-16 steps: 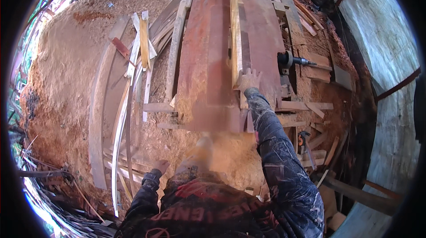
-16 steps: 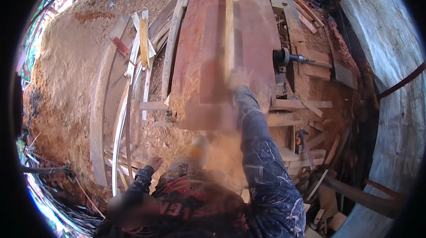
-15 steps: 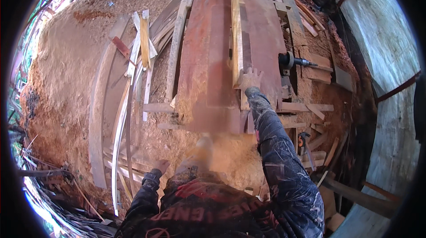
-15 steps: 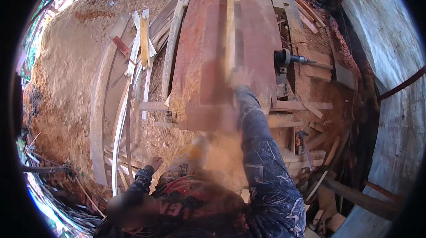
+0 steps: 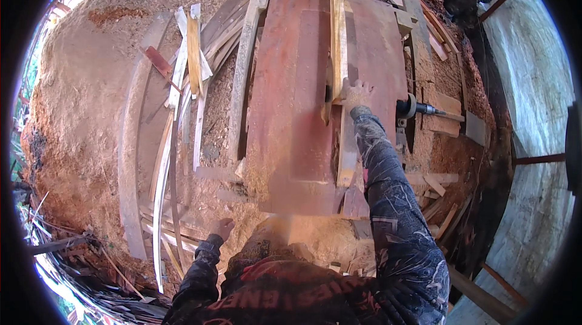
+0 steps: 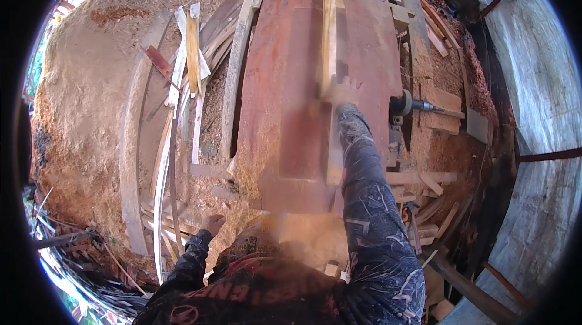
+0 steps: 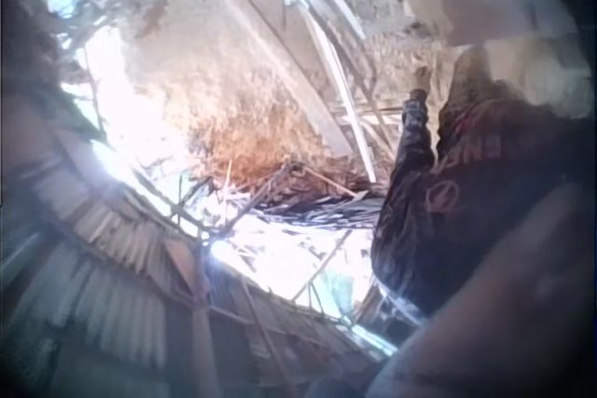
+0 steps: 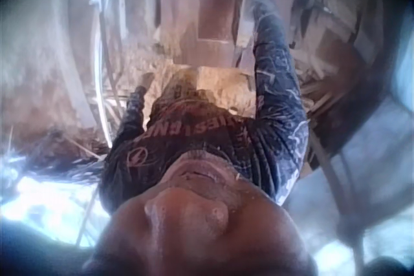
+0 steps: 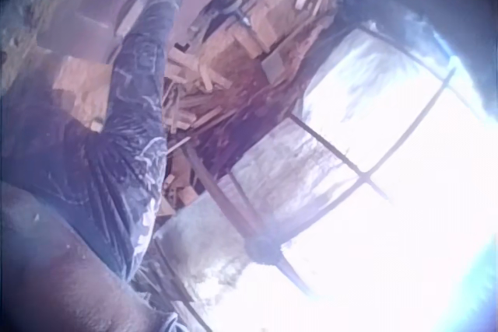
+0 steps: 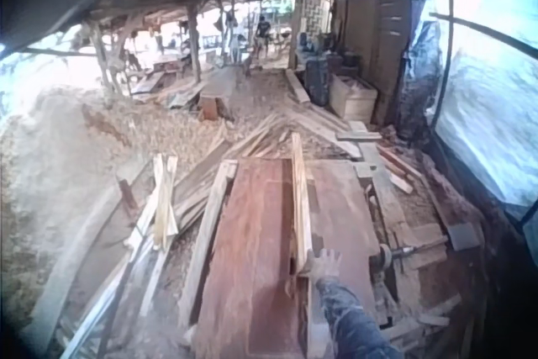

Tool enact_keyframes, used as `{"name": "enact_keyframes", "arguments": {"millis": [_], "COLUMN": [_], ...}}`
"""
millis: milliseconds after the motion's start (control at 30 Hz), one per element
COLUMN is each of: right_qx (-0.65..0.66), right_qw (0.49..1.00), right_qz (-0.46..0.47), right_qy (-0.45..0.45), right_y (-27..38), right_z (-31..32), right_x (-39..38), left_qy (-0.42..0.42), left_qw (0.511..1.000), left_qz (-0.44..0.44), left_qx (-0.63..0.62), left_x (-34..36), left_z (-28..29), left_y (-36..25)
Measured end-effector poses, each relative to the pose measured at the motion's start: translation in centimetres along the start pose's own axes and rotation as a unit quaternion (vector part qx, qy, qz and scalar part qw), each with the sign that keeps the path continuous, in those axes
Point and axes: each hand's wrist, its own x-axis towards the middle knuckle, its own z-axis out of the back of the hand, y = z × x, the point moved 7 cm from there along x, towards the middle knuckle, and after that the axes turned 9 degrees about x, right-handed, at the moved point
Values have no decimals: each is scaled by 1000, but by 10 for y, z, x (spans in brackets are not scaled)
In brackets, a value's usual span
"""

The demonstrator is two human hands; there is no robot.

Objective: The person feeds wood planks through a table saw and places the cut pieces onto a pile of wood.

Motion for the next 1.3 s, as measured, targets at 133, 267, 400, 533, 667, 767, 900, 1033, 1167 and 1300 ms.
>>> {"name": "enact_keyframes", "arguments": {"millis": [133,267,400,533,667,767,900,1033,1167,1300], "right_qx": [7,-67,13,88,25,5,-18,4,7,72], "right_qw": [1000,996,999,994,998,999,995,996,989,990], "right_qz": [-9,-4,-21,-40,-54,-25,-2,61,76,106], "right_qy": [19,62,47,60,4,-26,-102,-67,-127,-50], "right_y": [-9,-19,-21,-6,6,8,14,71,130,139], "right_z": [-7,-25,-15,-4,-10,-12,53,152,230,292], "right_x": [75,158,225,246,261,280,296,283,178,22], "left_qy": [25,30,44,34,46,15,-6,-85,-161,-115], "left_qw": [998,994,995,980,934,916,938,981,962,910], "left_qz": [53,95,79,48,188,197,172,48,-161,-199], "left_qx": [-30,-50,-53,-187,-300,-350,-301,-165,-148,-346], "left_x": [8,3,-2,-7,-10,-15,-20,11,49,76], "left_z": [-3,-19,-43,-57,-65,-56,-28,39,118,156], "left_y": [18,58,103,118,116,99,65,-19,-137,-210]}}
